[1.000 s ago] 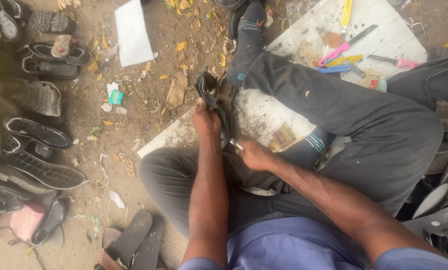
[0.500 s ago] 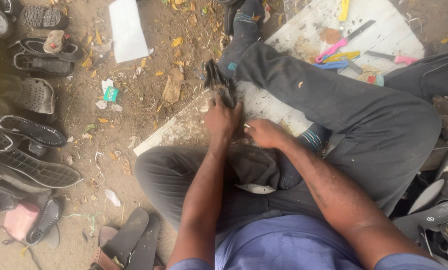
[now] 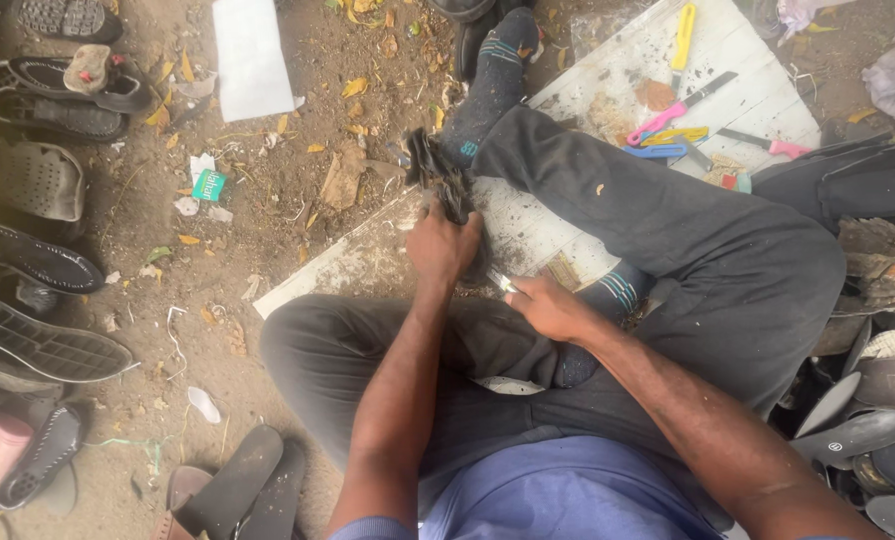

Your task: The person sits on the ground and uses a knife to cut and scrape the sole of a shoe. They then use a hammer to tap the shoe and continue scraping the sole with the knife. The person handles multiple shoes and tools during the process.

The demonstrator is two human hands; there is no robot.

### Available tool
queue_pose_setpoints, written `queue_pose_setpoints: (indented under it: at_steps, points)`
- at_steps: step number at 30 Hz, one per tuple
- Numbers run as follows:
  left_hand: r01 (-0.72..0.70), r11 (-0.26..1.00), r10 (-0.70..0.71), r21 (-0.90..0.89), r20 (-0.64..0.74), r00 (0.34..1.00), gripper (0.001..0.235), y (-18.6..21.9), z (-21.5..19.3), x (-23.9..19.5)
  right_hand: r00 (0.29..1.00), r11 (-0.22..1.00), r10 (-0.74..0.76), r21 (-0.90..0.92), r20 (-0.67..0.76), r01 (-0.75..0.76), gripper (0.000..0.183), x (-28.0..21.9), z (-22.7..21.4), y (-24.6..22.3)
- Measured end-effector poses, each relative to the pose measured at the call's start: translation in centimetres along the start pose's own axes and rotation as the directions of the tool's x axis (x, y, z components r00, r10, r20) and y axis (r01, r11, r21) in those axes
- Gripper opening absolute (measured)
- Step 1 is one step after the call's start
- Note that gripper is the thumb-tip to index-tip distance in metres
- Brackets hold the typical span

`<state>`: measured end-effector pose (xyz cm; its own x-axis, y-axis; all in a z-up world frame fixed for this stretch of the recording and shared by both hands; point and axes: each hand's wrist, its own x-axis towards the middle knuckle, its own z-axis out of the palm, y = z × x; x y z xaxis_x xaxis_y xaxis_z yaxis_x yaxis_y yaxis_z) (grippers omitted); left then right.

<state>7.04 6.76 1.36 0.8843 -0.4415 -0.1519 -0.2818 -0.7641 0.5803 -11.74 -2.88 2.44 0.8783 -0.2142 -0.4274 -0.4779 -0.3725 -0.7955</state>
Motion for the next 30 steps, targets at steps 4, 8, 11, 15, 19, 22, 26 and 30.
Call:
queue_pose_setpoints:
  at_steps: [4, 8, 11, 15, 19, 22, 26, 30]
  points:
    - [-0.005, 0.996, -0.003, -0.091, -0.091, 0.996, 0.067, 0.4, -0.8, -0.1, 0.988, 0.988, 0.152, -0.03, -0.034, -0.153, 0.029, 1.6, 1.8, -0.1]
    - [0.19, 0.966, -0.169, -0.173, 0.129, 0.977, 0.055, 1.1, -1.9, 0.4, 0.97, 0.993, -0.104, -0.073, -0.218, 0.09, 0.033, -4.2, 4.3, -0.5]
    - [0.171, 0.959, -0.155, -0.225, 0.088, 0.984, 0.055, 0.5, -0.4, -1.0, 0.955, 0.995, -0.083, -0.082, -0.284, 0.062, 0.027, -3.9, 4.4, 0.7]
    - [0.168, 0.907, -0.164, -0.387, 0.045, 0.985, 0.051, 0.5, -0.3, -0.5, 0.933, 0.985, 0.17, 0.033, -0.316, -0.168, 0.025, -0.4, 5.8, 0.2]
    - [0.243, 0.829, -0.224, -0.503, 0.099, 0.97, 0.043, 0.7, -0.9, -0.6, 0.932, 0.991, -0.042, -0.13, -0.361, -0.006, 0.029, -4.1, 8.3, -1.7]
    - [0.257, 0.829, -0.174, -0.497, 0.207, 0.963, 0.043, 1.7, 1.0, -0.2, 0.952, 0.96, 0.276, 0.002, -0.13, -0.279, 0.049, -4.5, 8.3, -2.9]
    - [0.272, 0.725, -0.193, -0.633, 0.192, 0.962, 0.029, -0.9, 1.3, 0.2, 0.97, 0.98, 0.19, -0.031, -0.148, -0.197, 0.049, -3.9, 6.1, -2.5]
    - [0.33, 0.456, -0.217, -0.827, 0.256, 0.942, 0.011, -2.8, 2.1, -0.3, 1.0, 0.991, -0.022, -0.135, -0.013, 0.02, 0.049, -8.6, 2.1, -1.1]
